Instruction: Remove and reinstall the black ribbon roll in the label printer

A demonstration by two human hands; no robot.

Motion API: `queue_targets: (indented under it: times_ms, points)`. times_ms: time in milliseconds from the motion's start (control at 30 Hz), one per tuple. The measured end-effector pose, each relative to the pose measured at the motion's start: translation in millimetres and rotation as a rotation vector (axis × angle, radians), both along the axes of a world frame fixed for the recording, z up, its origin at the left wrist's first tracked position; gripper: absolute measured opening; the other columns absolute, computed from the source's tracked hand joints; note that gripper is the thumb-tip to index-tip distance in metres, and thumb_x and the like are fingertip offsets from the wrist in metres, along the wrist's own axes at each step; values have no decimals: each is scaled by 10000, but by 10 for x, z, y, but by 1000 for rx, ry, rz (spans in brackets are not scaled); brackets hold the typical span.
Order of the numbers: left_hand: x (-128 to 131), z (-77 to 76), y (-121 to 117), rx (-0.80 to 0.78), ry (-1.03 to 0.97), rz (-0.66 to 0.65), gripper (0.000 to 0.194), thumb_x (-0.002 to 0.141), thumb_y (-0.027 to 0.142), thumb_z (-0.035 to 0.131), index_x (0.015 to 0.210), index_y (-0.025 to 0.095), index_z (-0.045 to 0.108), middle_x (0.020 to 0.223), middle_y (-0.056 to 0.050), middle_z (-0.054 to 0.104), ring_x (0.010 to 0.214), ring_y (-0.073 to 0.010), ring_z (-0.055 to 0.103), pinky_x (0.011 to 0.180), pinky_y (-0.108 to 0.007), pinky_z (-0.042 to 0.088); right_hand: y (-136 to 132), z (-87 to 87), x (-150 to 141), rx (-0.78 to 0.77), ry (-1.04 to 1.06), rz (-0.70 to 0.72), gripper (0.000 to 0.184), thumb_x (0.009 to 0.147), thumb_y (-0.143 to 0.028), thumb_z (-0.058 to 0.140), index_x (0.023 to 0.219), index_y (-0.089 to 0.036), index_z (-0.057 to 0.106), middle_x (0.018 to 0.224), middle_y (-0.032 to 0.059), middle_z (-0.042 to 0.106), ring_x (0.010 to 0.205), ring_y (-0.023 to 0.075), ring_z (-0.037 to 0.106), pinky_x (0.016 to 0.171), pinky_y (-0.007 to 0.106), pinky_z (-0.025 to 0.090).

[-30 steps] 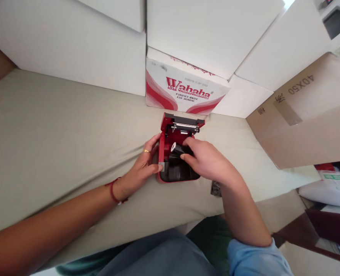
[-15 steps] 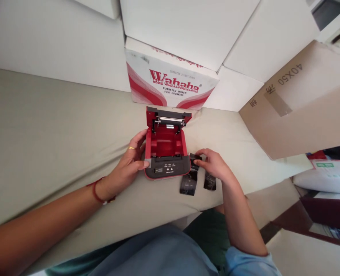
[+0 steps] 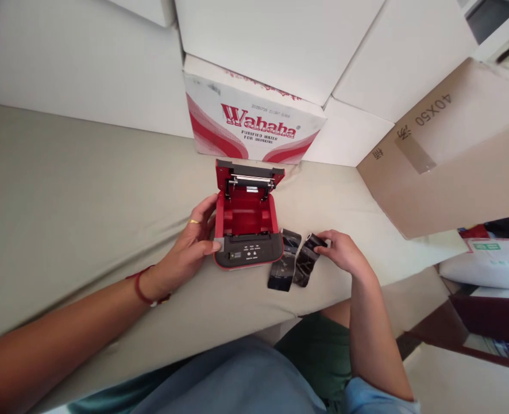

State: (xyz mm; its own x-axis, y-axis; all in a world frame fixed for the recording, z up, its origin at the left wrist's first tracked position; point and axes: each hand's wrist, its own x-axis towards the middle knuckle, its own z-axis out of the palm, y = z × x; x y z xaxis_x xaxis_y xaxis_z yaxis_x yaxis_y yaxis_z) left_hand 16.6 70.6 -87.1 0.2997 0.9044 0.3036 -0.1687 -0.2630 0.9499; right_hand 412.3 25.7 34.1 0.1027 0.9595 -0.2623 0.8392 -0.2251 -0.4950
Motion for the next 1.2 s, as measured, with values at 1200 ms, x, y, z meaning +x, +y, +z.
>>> queue_targets:
  times_ms: [1200]
  points:
    - [10,12,38,-33,-80,-50,1015,906,371,852,1825,449,426,1925,-58,425,1828,-432,348,1497,-721,357,772,532,-2252,-57,-724,472,393,1101,-218,675,1479,-212,782,1361,204,892,1200,403,855,897,426,617]
